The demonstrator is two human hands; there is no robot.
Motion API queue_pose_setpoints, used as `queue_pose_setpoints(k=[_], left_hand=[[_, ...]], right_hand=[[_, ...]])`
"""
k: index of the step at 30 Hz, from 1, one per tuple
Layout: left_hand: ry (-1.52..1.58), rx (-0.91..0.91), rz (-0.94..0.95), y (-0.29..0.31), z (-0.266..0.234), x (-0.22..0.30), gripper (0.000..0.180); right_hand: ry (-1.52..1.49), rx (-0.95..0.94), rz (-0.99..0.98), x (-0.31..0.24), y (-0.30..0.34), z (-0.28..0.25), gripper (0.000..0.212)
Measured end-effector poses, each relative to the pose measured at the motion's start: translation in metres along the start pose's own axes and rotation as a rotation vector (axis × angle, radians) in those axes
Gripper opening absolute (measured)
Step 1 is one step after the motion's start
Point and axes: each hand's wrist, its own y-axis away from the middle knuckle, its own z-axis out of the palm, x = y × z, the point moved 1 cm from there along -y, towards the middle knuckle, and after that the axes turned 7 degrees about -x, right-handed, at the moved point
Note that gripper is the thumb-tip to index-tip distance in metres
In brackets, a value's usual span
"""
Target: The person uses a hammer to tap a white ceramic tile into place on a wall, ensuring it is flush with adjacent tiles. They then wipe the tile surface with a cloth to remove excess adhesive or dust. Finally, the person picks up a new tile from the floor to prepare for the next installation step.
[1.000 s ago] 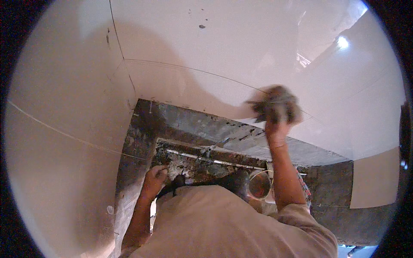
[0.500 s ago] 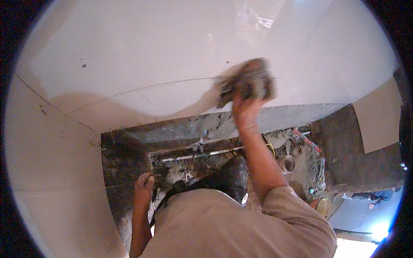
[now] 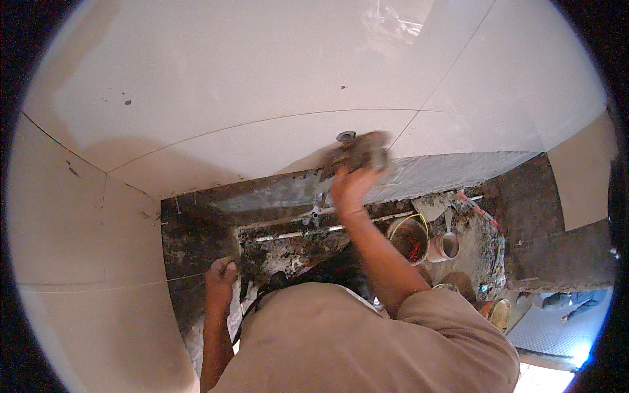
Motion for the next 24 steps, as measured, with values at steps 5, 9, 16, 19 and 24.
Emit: queue_pose_setpoints(k=[5, 9, 16, 19, 24], left_hand=[[-0.02, 0.031, -0.03, 0.019, -0.003, 0.009, 0.034], [0.025, 0.044, -0.115, 0.032, -0.011, -0.005, 0.032], [0.062, 0.021, -0.059, 0.026, -0.006, -0.025, 0.036], [0.014, -0.043, -0.059, 0.016, -0.007, -0.025, 0.035], [-0.137, -0.01, 0.002, 0.006, -0.019, -0.027, 0.036]], right_hand=[[-0.374, -0.041, -0.092, -0.008, 0.013, -0.006, 0.065], [-0.307, 0.058, -0.112, -0.023, -0.012, -0.026, 0.056], [-0.296, -0.094, -0.275, -0.067, -0.001, -0.031, 0.052], [-0.318, -0.216, -0.248, -0.044, 0.011, -0.035, 0.05], [-0.534, 0.159, -0.102, -0.04, -0.013, -0.007, 0.052]])
